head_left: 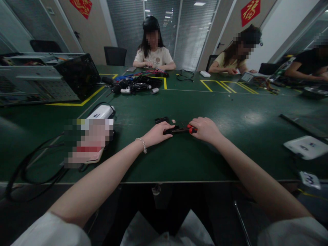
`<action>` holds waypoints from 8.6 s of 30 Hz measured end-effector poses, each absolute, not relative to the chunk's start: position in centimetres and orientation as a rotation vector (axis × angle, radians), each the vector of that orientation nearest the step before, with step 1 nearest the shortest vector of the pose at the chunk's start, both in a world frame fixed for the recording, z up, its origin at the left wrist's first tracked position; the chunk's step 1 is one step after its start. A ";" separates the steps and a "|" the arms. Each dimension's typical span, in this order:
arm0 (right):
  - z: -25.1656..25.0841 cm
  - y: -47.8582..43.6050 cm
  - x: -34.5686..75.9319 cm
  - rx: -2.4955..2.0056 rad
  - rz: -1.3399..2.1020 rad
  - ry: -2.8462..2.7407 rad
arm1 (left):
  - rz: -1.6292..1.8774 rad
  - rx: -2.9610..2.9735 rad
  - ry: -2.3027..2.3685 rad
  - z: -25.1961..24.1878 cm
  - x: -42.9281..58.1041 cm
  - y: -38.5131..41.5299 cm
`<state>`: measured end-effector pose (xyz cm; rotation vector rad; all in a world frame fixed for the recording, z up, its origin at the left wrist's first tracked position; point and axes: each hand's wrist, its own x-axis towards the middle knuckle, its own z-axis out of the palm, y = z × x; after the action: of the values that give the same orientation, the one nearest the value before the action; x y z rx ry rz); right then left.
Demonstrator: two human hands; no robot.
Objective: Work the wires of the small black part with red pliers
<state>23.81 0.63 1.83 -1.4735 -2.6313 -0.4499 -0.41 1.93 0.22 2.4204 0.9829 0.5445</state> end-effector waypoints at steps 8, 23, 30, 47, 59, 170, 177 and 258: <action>1.7 0.7 23.8 -1.505 -0.394 -2.628 | 0.525 2.417 0.978 0.4 -0.4 1.8; 1.5 0.8 23.9 -1.459 -0.467 -2.620 | 0.532 2.416 0.994 0.5 -0.4 1.8; 1.5 0.9 23.9 -1.477 -0.394 -2.624 | 0.508 2.396 1.004 0.6 -0.4 1.7; 1.5 0.9 23.9 -1.473 -0.439 -2.621 | 0.556 2.434 0.981 0.2 -0.3 1.9; 1.6 0.7 23.8 -1.484 -0.398 -2.623 | 0.536 2.408 0.988 0.3 -0.4 1.8; 1.5 0.6 23.8 -1.517 -0.514 -2.620 | 0.567 2.437 0.969 0.0 -0.4 2.0; 1.8 0.4 23.7 -1.488 -0.546 -2.613 | 0.551 2.418 0.985 0.2 -0.4 1.9; 1.8 0.5 23.6 -1.524 -0.526 -2.630 | 0.563 2.439 0.962 -0.1 -0.5 2.1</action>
<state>23.65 0.49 1.76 -1.5241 -2.6296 -0.5255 -0.48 2.13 -0.10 2.4388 0.9623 0.5631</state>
